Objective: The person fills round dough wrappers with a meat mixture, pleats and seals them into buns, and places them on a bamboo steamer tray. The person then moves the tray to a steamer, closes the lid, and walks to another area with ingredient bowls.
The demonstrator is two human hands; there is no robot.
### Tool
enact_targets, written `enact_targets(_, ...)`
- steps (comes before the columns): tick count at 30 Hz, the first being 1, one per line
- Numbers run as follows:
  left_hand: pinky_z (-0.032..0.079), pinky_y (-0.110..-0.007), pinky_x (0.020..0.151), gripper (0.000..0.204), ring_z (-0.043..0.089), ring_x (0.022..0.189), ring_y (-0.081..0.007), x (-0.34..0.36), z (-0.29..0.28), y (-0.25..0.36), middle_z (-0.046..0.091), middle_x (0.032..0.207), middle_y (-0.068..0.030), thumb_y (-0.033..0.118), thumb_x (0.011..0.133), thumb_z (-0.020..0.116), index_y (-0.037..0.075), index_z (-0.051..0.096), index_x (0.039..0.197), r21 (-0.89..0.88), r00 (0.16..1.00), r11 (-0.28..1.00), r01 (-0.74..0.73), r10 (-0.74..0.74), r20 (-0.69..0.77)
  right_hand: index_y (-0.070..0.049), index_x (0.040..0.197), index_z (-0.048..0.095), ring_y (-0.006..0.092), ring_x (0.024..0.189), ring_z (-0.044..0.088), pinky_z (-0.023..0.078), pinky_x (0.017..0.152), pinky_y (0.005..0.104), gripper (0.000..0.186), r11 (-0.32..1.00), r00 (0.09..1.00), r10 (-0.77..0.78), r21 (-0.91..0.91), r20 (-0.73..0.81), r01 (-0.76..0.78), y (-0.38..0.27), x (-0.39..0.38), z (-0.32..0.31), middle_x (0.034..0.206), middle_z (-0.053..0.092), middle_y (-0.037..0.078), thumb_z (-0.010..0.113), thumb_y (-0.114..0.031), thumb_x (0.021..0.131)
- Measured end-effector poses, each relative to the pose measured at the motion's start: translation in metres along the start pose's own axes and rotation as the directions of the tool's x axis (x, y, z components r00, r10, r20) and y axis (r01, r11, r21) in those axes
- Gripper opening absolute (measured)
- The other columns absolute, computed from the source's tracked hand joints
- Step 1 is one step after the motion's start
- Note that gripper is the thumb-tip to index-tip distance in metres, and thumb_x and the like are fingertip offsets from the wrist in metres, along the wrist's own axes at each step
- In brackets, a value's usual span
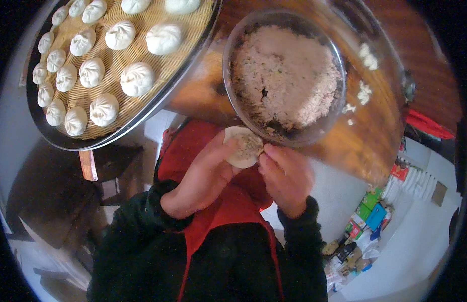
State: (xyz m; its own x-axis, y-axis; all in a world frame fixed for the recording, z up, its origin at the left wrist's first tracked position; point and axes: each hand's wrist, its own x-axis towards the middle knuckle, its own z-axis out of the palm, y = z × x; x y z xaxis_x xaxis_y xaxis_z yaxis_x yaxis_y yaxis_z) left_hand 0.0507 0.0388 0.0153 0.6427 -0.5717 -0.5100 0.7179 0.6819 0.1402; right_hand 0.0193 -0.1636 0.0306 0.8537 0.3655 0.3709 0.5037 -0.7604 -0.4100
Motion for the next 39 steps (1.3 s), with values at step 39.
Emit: enact_targets(39, 0.051, -0.039, 0.107, 0.031, 0.065, 0.119, -0.0248, 0.045, 0.014, -0.052, 0.064, 0.131, -0.0138, 0.008, 0.107, 0.049, -0.001, 0.052, 0.136, 0.306, 0.996, 0.952, 0.002, 0.026, -0.086, -0.007, 0.101, 0.080, 0.0299, 0.093, 0.068, 0.054, 0.080, 0.0386, 0.015, 0.865, 0.921, 0.333, -0.324, -0.200, -0.383, 0.083, 0.004, -0.066, 0.100, 0.075, 0.010, 0.075, -0.009, 0.087)
